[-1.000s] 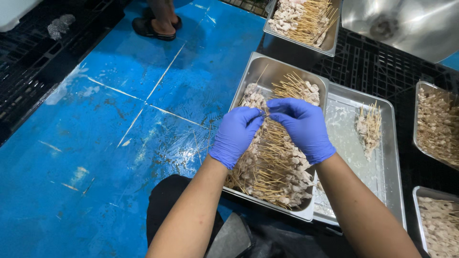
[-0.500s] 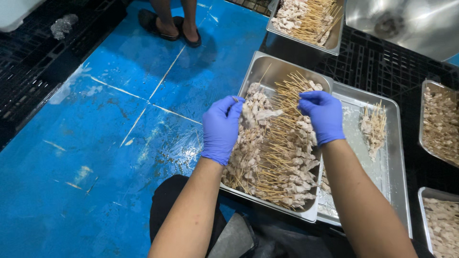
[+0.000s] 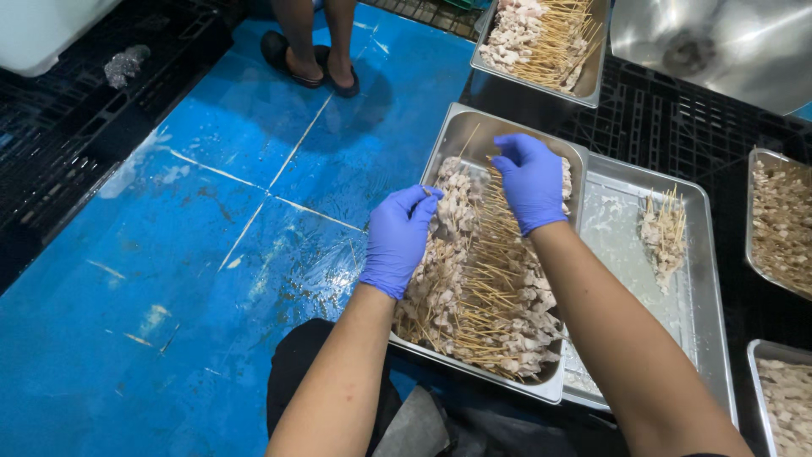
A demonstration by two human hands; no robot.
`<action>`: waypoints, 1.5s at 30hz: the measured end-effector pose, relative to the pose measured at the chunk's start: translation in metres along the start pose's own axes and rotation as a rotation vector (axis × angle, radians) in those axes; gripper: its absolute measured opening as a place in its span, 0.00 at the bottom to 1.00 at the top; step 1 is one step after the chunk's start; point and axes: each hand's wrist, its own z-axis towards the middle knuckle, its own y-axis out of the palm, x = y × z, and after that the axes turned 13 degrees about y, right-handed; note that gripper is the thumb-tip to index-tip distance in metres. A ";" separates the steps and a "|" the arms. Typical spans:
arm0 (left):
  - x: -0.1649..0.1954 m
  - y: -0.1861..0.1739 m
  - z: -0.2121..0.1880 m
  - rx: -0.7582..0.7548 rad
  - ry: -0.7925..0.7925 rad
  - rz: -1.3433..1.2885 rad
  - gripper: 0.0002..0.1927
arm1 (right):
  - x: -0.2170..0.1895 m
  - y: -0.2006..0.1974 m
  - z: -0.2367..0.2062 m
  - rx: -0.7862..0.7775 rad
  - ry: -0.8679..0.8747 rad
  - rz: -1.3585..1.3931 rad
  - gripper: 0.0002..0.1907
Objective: The person threads pieces of raw meat onto bamboo skewers by hand, dipping and coating them in a powdery mixture on a metal tray, then arranges the finished skewers upright in a stainless steel tray. They repeat this cycle continuously, filling trays of skewers.
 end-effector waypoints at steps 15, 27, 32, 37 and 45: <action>0.008 0.006 -0.005 -0.206 0.192 0.112 0.10 | -0.067 -0.020 -0.075 -0.448 -0.131 0.100 0.12; 0.009 0.004 -0.006 -0.113 0.218 0.172 0.08 | -0.005 -0.012 -0.067 -0.239 0.167 0.540 0.06; 0.004 0.000 -0.007 -0.008 0.045 0.144 0.08 | 0.032 0.002 -0.029 -0.136 0.179 0.488 0.05; 0.000 0.006 -0.005 -0.030 0.087 0.171 0.08 | 0.025 0.026 -0.013 -0.226 0.053 0.290 0.09; 0.000 0.002 -0.009 -0.073 0.075 0.154 0.09 | -0.015 0.011 -0.049 -0.607 0.200 0.116 0.17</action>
